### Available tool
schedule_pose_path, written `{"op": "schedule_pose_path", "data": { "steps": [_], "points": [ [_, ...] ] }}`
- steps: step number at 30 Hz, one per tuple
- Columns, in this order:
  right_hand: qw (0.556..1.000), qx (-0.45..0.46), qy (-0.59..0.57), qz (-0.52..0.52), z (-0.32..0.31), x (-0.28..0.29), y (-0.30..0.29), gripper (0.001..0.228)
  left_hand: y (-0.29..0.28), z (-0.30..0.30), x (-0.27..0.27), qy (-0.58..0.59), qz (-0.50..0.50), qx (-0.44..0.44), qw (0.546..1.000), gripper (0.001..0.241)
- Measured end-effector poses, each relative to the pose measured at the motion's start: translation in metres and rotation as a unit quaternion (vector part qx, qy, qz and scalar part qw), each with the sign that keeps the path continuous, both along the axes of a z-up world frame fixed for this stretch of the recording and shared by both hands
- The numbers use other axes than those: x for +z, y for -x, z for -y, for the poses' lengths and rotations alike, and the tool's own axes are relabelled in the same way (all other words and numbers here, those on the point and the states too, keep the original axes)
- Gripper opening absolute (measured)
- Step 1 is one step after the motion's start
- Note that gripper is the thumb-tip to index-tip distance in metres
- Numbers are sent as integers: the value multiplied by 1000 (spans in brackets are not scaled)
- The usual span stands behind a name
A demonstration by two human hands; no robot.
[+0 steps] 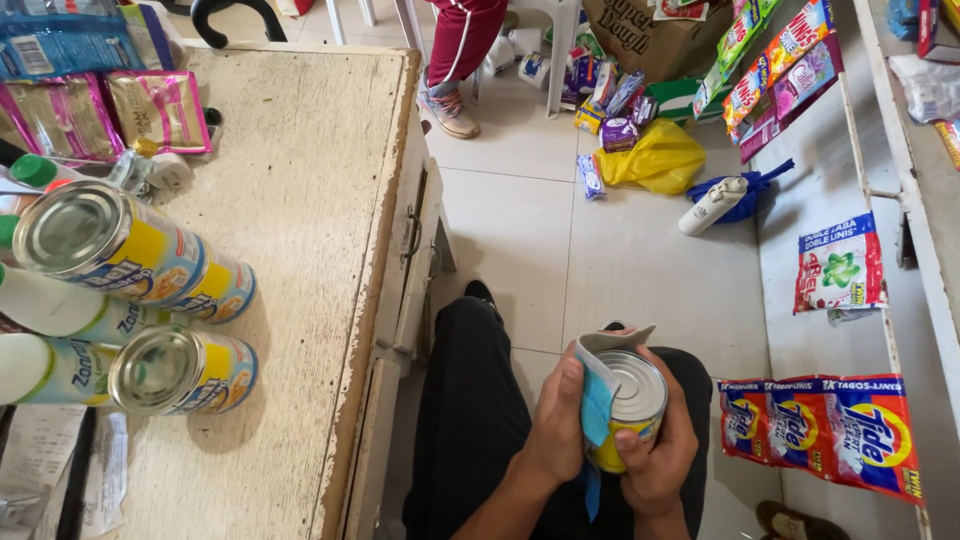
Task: Cleaning and wiping dust off various canned food items before placing them onto store shelves.
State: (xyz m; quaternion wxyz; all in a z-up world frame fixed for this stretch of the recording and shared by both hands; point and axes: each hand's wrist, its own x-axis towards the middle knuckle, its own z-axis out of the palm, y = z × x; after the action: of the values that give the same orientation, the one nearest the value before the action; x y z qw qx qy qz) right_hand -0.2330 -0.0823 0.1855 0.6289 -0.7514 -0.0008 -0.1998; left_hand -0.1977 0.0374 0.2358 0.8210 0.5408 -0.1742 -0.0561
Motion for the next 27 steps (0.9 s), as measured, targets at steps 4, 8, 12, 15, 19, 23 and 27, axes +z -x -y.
{"op": "schedule_pose_path", "data": {
  "steps": [4, 8, 12, 15, 19, 23, 27],
  "points": [
    [999, -12, 41, 13, 5, -3, -14, 76, 5, 9, -1, -53, 39, 68, 996, 71],
    [999, -39, 7, -3, -2, 18, -24, 60, 9, 15, 6, -111, 122, 107, 981, 71],
    [998, 18, 45, 41, 2, 12, -17, 73, -3, 4, -5, -49, 44, 79, 995, 79],
    [996, 72, -19, -53, 7, 12, -16, 90, -8, 2, -10, 61, -10, 64, 996, 66],
    [1000, 16, -18, -17, 7, 10, -28, 76, 7, 12, 1, -3, 31, 92, 995, 68],
    [991, -69, 105, 55, 6, 10, -26, 72, 13, 22, -30, -98, 64, 107, 987, 65],
    [998, -1, 65, 26, 4, 10, -18, 80, -4, 6, -18, 18, 17, 60, 998, 75]
  ]
}}
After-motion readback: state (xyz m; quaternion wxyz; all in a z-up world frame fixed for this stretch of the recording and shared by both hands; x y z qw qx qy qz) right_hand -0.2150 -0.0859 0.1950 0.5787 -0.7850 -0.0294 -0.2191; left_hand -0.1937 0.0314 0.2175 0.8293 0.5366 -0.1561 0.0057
